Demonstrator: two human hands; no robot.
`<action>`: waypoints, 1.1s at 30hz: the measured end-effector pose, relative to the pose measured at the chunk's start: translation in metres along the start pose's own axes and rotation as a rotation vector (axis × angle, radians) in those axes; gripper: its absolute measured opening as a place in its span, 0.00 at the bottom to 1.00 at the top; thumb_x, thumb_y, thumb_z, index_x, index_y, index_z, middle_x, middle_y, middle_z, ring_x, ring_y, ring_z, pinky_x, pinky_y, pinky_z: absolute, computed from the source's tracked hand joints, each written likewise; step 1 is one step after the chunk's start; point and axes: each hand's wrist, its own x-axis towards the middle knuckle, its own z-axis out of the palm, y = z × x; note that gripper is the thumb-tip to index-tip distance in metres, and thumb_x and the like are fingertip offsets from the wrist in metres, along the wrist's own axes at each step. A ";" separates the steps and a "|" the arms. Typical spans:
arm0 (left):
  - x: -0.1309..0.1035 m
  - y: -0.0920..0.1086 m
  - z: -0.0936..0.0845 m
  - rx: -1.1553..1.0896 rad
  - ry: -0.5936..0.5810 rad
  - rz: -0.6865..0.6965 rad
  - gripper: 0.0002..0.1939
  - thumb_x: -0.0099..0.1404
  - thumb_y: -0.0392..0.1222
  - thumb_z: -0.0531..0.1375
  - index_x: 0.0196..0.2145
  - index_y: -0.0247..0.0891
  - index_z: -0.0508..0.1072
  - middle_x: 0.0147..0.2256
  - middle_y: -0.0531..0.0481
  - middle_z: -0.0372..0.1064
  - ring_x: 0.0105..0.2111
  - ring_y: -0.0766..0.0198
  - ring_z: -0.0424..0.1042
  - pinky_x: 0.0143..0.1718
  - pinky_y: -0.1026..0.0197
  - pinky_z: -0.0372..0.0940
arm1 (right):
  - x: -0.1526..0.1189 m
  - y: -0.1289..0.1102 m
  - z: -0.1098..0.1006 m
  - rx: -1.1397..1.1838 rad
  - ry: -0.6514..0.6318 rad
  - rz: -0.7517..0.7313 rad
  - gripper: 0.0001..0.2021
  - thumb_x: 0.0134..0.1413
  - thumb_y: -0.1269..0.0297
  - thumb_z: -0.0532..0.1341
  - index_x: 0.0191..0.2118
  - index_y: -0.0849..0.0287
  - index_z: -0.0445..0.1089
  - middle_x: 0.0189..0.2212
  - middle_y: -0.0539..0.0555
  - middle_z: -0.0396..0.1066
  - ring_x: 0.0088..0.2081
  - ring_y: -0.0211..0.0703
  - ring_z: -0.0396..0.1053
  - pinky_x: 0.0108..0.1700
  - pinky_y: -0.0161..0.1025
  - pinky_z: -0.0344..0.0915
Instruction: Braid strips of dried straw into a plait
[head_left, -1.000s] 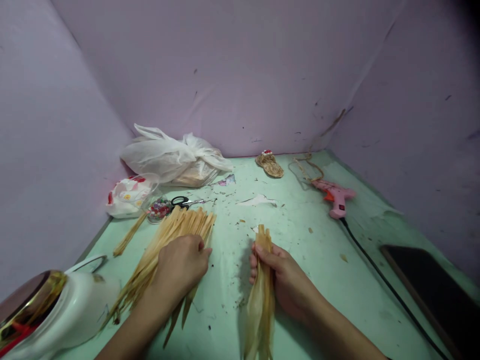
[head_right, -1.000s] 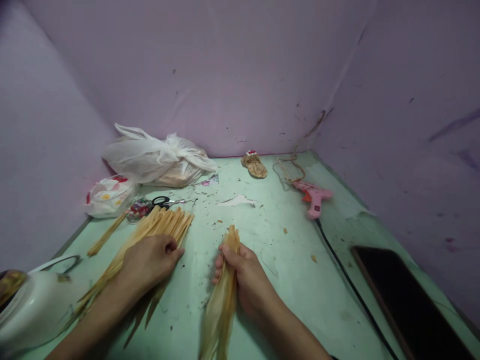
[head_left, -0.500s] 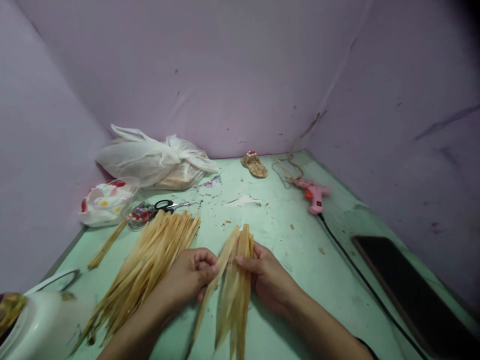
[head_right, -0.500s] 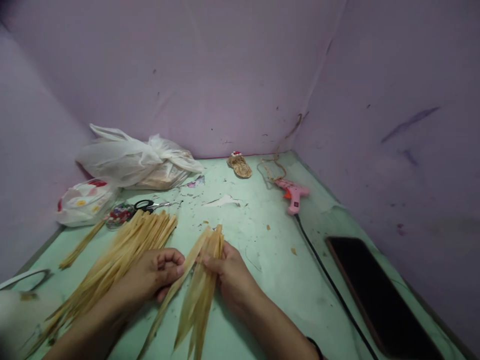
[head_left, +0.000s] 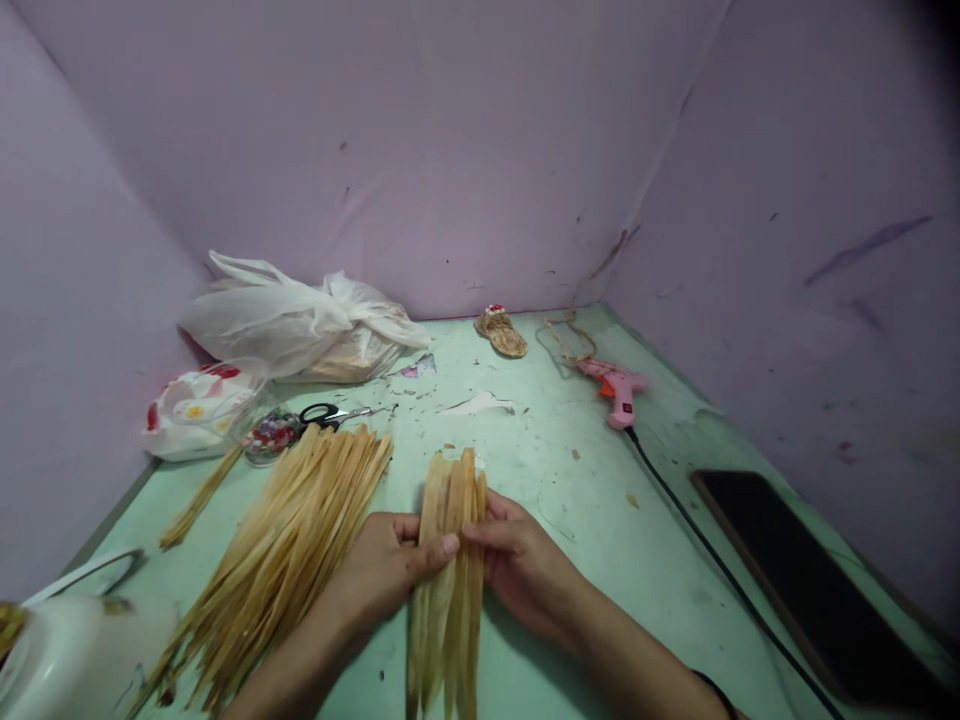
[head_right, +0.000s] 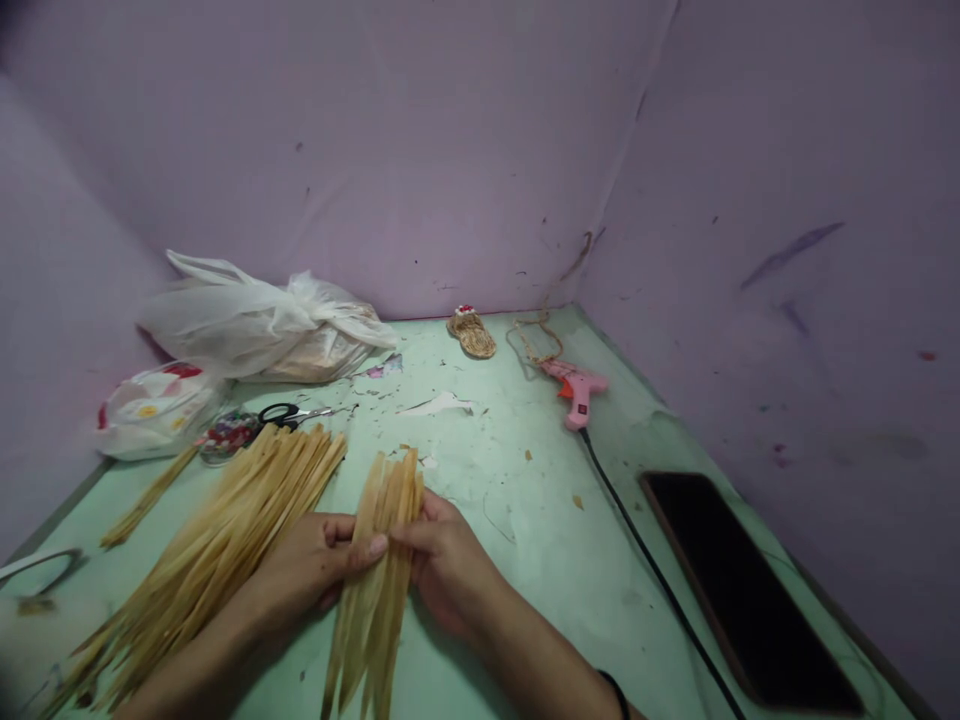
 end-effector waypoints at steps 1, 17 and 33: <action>0.000 0.000 0.000 -0.012 -0.009 0.005 0.21 0.41 0.51 0.67 0.25 0.27 0.74 0.21 0.47 0.70 0.22 0.66 0.66 0.23 0.66 0.57 | 0.000 0.000 0.000 0.000 -0.002 -0.002 0.17 0.33 0.76 0.59 0.37 0.65 0.67 0.30 0.56 0.73 0.32 0.45 0.70 0.36 0.39 0.64; 0.001 -0.001 0.008 -0.277 -0.074 0.017 0.27 0.38 0.34 0.67 0.40 0.29 0.70 0.23 0.47 0.72 0.22 0.63 0.70 0.24 0.65 0.60 | 0.003 0.001 -0.003 0.048 -0.002 -0.035 0.19 0.32 0.77 0.59 0.38 0.63 0.68 0.35 0.57 0.73 0.41 0.48 0.69 0.46 0.43 0.61; 0.006 -0.006 0.005 -0.278 -0.040 -0.007 0.25 0.34 0.38 0.69 0.34 0.31 0.73 0.23 0.47 0.72 0.22 0.65 0.68 0.25 0.65 0.60 | 0.004 0.000 -0.007 0.004 0.075 -0.023 0.15 0.42 0.62 0.64 0.37 0.65 0.68 0.29 0.58 0.73 0.33 0.47 0.71 0.37 0.41 0.63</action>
